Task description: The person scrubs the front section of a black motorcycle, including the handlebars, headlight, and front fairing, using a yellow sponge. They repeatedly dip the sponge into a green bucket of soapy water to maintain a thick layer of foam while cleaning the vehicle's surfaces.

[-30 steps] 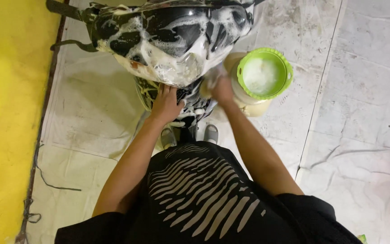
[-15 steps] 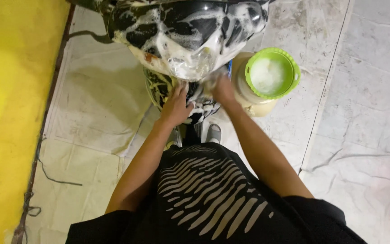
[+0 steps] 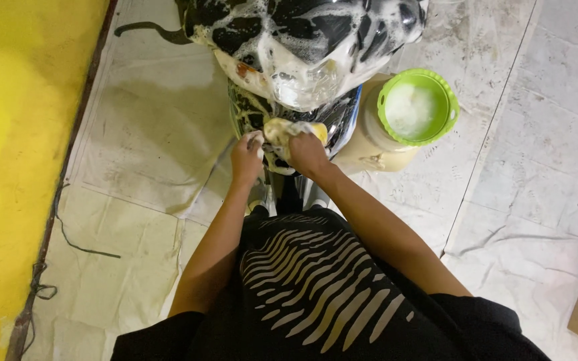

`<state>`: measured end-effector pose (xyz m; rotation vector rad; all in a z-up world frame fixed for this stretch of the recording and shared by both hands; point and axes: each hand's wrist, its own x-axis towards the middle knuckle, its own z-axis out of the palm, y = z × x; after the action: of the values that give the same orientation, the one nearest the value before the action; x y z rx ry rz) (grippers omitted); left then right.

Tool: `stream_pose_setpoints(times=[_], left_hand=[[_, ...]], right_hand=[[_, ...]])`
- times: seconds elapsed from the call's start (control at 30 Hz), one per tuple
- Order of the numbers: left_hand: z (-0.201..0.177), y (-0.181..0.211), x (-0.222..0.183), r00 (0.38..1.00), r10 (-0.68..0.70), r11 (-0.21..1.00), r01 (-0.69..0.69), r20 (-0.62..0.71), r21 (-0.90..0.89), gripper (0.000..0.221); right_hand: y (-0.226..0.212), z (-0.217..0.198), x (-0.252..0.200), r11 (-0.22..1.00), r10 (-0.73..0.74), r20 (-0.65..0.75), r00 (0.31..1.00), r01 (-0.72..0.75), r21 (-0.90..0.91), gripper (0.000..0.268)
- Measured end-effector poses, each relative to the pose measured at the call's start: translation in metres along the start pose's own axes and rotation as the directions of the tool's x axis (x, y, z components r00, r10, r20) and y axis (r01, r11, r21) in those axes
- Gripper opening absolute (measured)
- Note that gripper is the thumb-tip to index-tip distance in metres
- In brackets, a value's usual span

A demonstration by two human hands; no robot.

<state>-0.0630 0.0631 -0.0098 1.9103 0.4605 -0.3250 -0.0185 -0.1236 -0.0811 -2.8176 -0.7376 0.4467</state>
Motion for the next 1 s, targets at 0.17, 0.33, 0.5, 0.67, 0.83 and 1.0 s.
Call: stream_pose_setpoints(times=[0.17,0.33,0.5,0.67,0.83,1.0], left_hand=[[0.006,-0.017,0.004,0.998,-0.03,0.991,0.022,-0.057,-0.134,0.049],[0.02,-0.001,0.009,1.0,0.009,0.992,-0.01,-0.009,-0.129,0.062],[0.011,0.031,-0.013,0.996,0.085,0.996,-0.084,0.036,-0.029,0.064],[-0.002,0.016,-0.012,0.997,0.057,0.993,-0.061,0.048,0.099,0.056],[-0.001,-0.01,0.006,0.997,0.069,0.997,-0.07,0.042,0.02,0.051],[0.004,-0.034,0.019,0.992,0.111,0.994,-0.11,0.057,-0.008,0.03]], right_hand=[[-0.026,-0.021,0.014,0.993,-0.119,-0.006,0.993,0.119,0.003,0.032],[-0.048,-0.102,-0.027,0.994,-0.009,0.083,0.997,-0.001,0.113,0.035],[-0.02,-0.106,-0.067,0.97,0.242,0.122,0.963,-0.245,0.003,0.027],[0.045,-0.074,-0.063,0.729,0.628,-0.382,0.678,-0.342,0.592,0.04],[-0.012,-0.103,-0.038,0.699,0.671,-0.282,0.686,-0.457,0.551,0.038],[-0.064,-0.12,-0.023,0.921,0.368,-0.201,0.908,-0.325,0.218,0.029]])
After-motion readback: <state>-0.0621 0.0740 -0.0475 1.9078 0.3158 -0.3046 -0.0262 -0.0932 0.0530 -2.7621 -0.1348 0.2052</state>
